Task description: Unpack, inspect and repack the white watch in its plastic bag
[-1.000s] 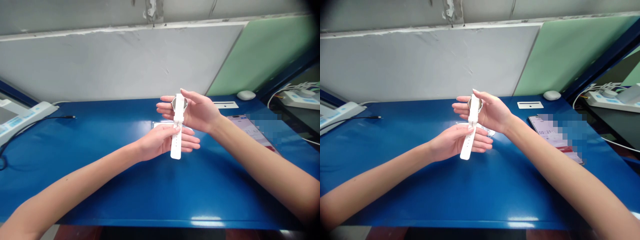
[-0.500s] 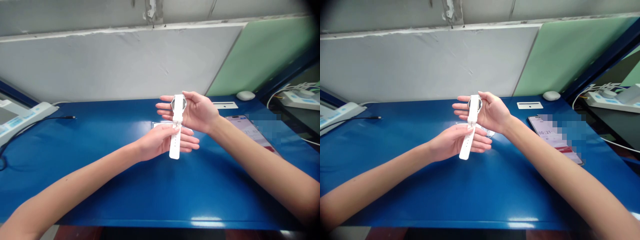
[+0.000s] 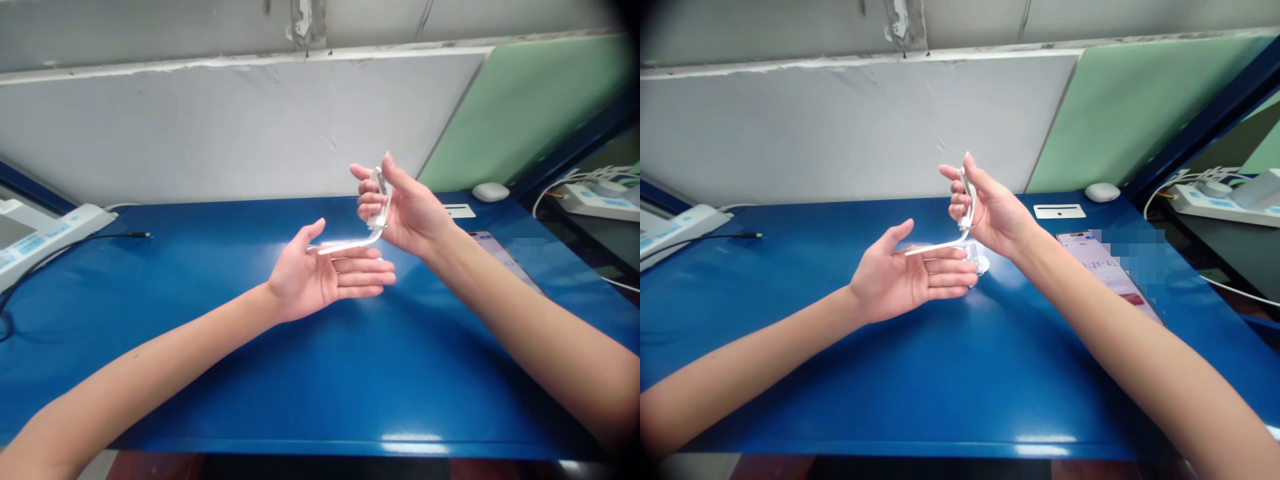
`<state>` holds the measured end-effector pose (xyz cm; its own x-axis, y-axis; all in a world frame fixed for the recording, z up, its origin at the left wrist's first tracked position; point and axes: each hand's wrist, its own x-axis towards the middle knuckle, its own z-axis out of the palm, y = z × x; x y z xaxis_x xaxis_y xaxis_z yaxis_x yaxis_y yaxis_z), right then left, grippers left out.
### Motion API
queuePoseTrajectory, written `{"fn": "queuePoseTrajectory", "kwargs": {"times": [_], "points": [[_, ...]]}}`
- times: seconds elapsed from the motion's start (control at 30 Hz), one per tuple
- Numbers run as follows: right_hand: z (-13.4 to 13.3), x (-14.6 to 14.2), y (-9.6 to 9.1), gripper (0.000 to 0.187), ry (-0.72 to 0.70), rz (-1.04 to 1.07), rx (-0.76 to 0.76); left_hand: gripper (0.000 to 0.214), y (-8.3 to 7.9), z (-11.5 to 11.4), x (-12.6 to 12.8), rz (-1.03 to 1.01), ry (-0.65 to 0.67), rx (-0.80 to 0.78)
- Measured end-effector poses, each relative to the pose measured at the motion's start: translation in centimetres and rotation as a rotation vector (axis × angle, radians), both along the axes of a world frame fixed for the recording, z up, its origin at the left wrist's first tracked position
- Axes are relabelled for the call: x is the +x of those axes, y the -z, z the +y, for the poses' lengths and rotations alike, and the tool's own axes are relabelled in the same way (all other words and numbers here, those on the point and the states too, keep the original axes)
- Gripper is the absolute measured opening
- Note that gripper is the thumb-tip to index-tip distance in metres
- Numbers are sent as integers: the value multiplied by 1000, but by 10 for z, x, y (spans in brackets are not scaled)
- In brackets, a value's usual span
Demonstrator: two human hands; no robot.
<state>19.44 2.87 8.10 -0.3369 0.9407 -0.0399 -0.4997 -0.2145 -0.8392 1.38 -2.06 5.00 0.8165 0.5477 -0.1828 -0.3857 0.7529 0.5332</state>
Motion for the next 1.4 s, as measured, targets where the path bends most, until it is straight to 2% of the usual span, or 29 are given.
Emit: {"fn": "queuePoseTrajectory", "kwargs": {"times": [0.1,0.23,0.37,0.43,0.5,0.6,0.7,0.8,1.0,1.1,1.17,1.27,1.4], "points": [[2,5,-3,17,94,-25,66,77,-6,-2,0,-4,-118,-73],[5,8,-3,16,207,-4,115,81,-11,-6,4,0,-214,-130],[6,5,0,11,319,24,163,84,-13,-9,8,23,-248,-163],[5,1,2,8,331,57,180,83,-13,-9,8,32,-246,-151],[1,-4,4,7,297,67,175,77,-12,-9,8,25,-243,-111],[-7,-13,7,7,216,10,162,55,-9,-8,7,32,-255,-7],[-13,-16,8,7,181,-65,200,35,-5,-9,9,126,-290,128],[-15,-15,9,8,152,-129,257,23,-1,-9,10,227,-305,230],[-17,-16,14,16,148,-269,344,26,-2,-11,10,252,-249,305],[-18,-17,15,16,110,-256,321,29,-4,-13,11,257,-222,306],[-17,-15,14,16,45,-224,248,29,-5,-14,12,250,-194,316],[-16,-12,13,21,-129,-157,131,27,-4,-15,13,230,-143,337],[-16,-8,13,24,-286,-94,101,27,-2,-14,14,263,-130,355]]}}
